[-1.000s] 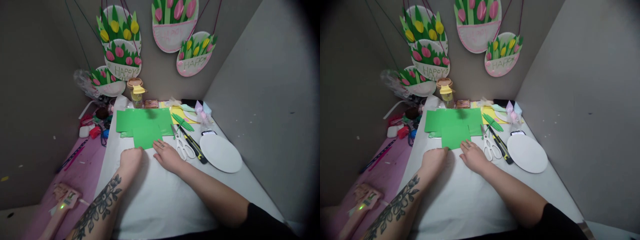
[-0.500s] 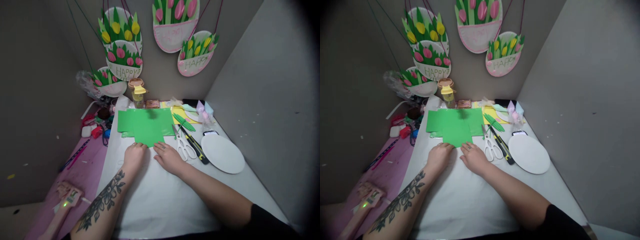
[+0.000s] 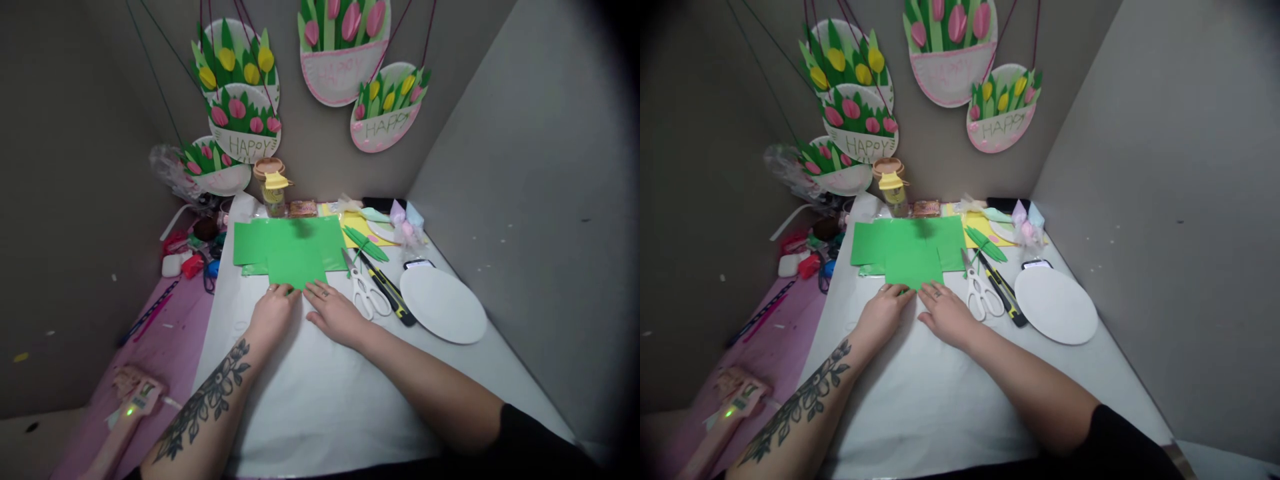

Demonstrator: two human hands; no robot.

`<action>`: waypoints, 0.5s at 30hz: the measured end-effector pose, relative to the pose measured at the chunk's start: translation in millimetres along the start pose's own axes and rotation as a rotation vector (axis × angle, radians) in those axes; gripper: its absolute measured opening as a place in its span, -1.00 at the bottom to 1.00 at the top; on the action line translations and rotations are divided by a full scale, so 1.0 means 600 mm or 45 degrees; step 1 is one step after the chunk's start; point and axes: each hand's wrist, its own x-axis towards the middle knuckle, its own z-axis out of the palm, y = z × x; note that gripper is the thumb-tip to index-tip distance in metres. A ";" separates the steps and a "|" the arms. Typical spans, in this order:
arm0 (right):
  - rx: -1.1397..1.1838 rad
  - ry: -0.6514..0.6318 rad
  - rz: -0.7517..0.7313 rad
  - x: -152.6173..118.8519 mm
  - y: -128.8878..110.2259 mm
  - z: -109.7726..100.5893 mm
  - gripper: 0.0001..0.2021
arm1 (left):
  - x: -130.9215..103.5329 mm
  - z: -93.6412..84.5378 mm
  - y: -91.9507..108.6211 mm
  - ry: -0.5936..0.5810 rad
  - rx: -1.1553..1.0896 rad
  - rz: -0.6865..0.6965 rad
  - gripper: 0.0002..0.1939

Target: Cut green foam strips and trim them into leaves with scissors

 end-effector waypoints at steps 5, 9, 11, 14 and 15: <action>-0.040 -0.024 -0.008 -0.001 -0.001 0.000 -0.46 | -0.005 -0.002 0.017 -0.082 0.073 -0.052 -0.60; -0.051 -0.024 -0.008 0.000 -0.001 0.000 -0.46 | -0.012 -0.020 0.024 -0.146 0.146 -0.200 -0.62; -0.050 -0.026 -0.006 0.000 -0.002 0.000 -0.46 | -0.015 -0.031 0.021 -0.179 0.184 -0.250 -0.64; -0.046 -0.039 0.003 0.000 -0.002 -0.001 -0.45 | -0.018 -0.043 0.012 -0.230 0.199 -0.286 -0.63; -0.046 -0.043 0.003 0.000 -0.002 -0.001 -0.45 | -0.019 -0.044 0.010 -0.234 0.199 -0.287 -0.63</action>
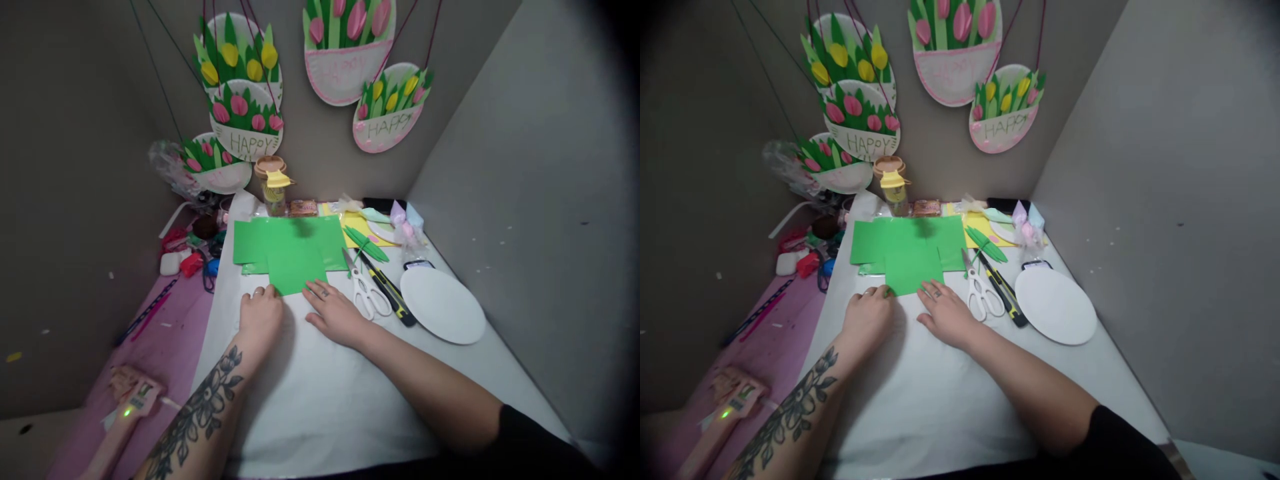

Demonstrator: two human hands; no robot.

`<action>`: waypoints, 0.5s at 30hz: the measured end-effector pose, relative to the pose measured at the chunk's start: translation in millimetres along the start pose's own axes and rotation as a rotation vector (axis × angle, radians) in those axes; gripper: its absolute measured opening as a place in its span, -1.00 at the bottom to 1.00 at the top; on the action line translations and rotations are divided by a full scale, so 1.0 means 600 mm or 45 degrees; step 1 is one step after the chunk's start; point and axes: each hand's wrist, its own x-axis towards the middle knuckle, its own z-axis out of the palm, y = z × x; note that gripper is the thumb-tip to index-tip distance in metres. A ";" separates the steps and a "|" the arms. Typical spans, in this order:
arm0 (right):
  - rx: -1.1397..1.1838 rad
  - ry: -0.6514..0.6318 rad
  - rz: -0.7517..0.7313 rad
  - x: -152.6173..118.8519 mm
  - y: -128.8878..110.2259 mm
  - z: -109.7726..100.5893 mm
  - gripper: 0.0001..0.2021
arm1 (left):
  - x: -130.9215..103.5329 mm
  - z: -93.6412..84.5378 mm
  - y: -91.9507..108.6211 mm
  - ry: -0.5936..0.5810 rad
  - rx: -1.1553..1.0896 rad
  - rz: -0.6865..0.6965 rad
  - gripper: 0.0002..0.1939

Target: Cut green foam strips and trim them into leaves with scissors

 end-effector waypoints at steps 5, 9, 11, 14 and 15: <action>-0.004 -0.006 0.003 0.000 0.000 -0.001 -0.45 | -0.003 0.003 -0.003 0.012 0.000 0.012 -0.64; -0.001 -0.005 0.005 0.000 0.001 0.001 -0.46 | -0.004 0.003 -0.004 -0.016 -0.027 -0.008 -0.64; -0.003 -0.009 0.004 0.000 0.001 0.002 -0.46 | -0.004 0.002 -0.007 -0.032 -0.048 -0.030 -0.64; 0.000 -0.015 0.006 0.001 0.001 0.003 -0.45 | -0.002 0.004 -0.009 -0.023 -0.068 -0.061 -0.64; 0.001 -0.017 0.007 0.001 0.002 0.003 -0.45 | -0.002 0.006 -0.008 -0.004 -0.068 -0.060 -0.64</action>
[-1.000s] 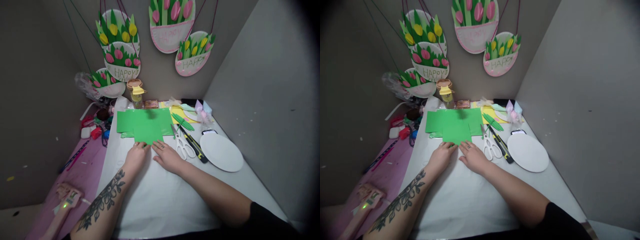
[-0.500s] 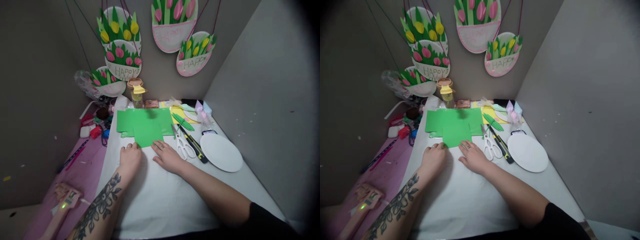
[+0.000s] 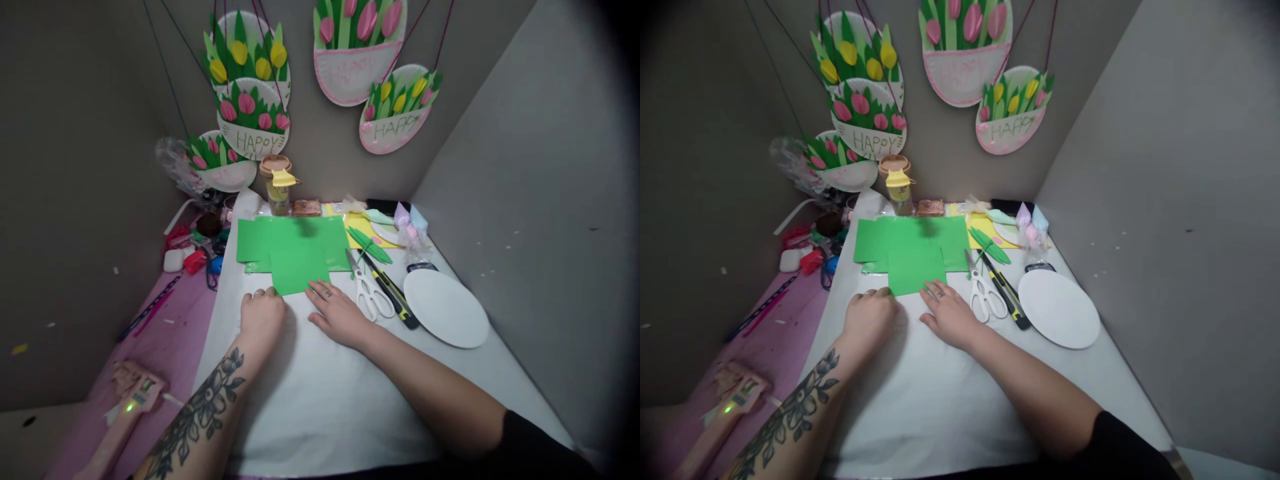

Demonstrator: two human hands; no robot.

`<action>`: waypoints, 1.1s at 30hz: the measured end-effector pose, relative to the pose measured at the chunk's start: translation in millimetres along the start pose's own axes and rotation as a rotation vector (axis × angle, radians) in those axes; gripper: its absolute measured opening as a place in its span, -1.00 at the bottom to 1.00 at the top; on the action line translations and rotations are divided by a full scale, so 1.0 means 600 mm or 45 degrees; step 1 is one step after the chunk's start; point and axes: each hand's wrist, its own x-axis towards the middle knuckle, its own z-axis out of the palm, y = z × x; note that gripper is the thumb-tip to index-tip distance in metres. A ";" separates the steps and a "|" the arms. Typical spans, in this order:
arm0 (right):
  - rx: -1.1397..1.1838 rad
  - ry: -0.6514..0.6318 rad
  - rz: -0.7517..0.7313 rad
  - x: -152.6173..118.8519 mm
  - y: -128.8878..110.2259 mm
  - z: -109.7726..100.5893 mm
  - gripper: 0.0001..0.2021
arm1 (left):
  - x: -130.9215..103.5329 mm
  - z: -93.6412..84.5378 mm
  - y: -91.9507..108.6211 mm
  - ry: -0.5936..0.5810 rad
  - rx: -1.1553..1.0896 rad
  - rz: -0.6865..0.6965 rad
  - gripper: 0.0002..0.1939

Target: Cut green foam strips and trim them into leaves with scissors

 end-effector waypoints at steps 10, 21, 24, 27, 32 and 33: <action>-0.041 -0.148 -0.032 -0.003 -0.001 0.003 -0.25 | 0.015 0.039 0.023 0.103 -0.023 0.276 -0.52; -0.050 -0.103 0.077 0.009 -0.019 0.002 -0.27 | 0.010 0.028 0.031 0.040 -0.007 0.247 -0.48; -0.059 -0.093 0.103 0.011 -0.023 0.003 -0.27 | 0.005 0.022 0.035 0.031 0.025 0.185 -0.52; -0.065 -0.090 0.125 0.011 -0.027 0.004 -0.26 | 0.001 0.013 0.035 0.007 0.045 0.079 -0.56; -0.065 -0.095 0.175 0.010 -0.026 0.003 -0.26 | 0.001 0.001 0.025 -0.082 0.062 -0.023 -0.59; -0.069 -0.091 0.194 0.010 -0.025 0.003 -0.25 | 0.001 0.000 0.023 -0.089 0.058 -0.030 -0.59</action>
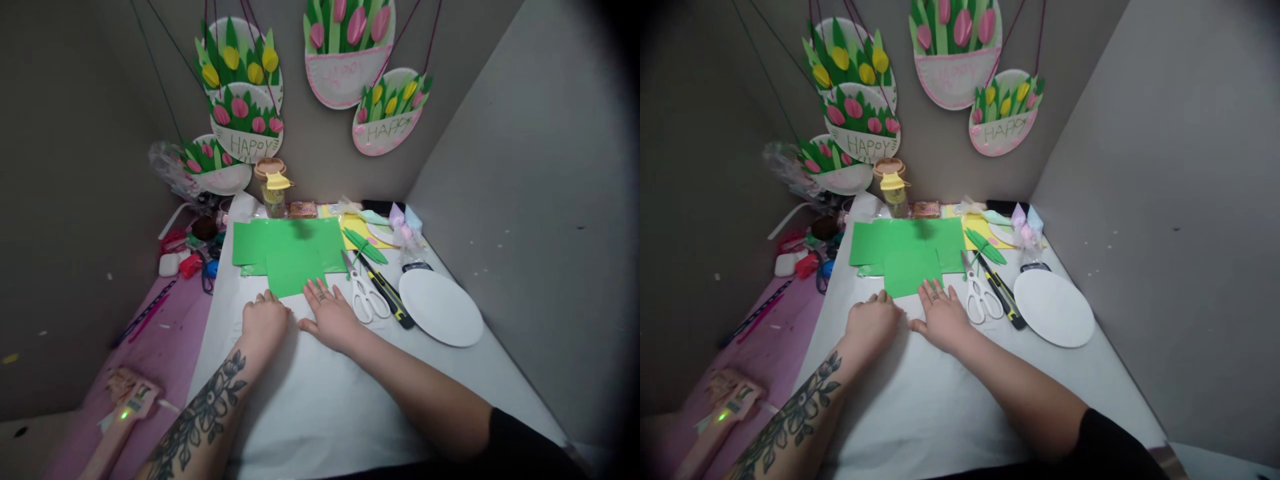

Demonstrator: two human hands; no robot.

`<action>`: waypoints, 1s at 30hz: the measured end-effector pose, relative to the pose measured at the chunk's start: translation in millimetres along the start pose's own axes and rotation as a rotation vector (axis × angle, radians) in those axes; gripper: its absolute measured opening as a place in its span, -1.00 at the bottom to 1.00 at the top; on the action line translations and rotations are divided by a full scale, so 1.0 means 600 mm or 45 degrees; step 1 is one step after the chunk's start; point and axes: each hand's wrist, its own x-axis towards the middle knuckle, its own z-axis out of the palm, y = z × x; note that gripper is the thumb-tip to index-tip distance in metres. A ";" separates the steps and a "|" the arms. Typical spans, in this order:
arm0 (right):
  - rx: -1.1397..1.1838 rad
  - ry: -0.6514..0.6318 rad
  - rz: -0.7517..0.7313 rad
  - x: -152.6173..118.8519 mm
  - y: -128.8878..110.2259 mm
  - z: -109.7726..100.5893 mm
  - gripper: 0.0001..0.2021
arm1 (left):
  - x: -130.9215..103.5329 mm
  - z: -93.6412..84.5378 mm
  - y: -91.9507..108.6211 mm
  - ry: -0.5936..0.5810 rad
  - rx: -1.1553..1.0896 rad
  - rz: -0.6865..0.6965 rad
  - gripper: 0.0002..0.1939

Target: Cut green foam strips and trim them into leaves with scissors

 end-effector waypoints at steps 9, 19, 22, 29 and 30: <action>-0.163 0.034 0.221 -0.008 0.025 -0.018 -0.25 | 0.000 0.001 -0.009 0.005 -0.051 -0.012 -0.60; -0.235 0.153 0.284 -0.019 0.054 -0.041 -0.41 | 0.016 0.016 -0.030 0.263 -0.121 -0.063 -0.62; -0.236 0.356 0.393 -0.026 0.094 -0.073 -0.57 | 0.025 0.028 -0.037 0.444 -0.102 -0.026 -0.69; -0.358 0.313 0.716 -0.041 0.173 -0.104 -0.72 | 0.037 0.041 -0.022 0.477 -0.116 0.152 -0.74; -0.355 0.279 0.722 -0.041 0.176 -0.102 -0.72 | 0.038 0.042 -0.021 0.468 -0.117 0.173 -0.73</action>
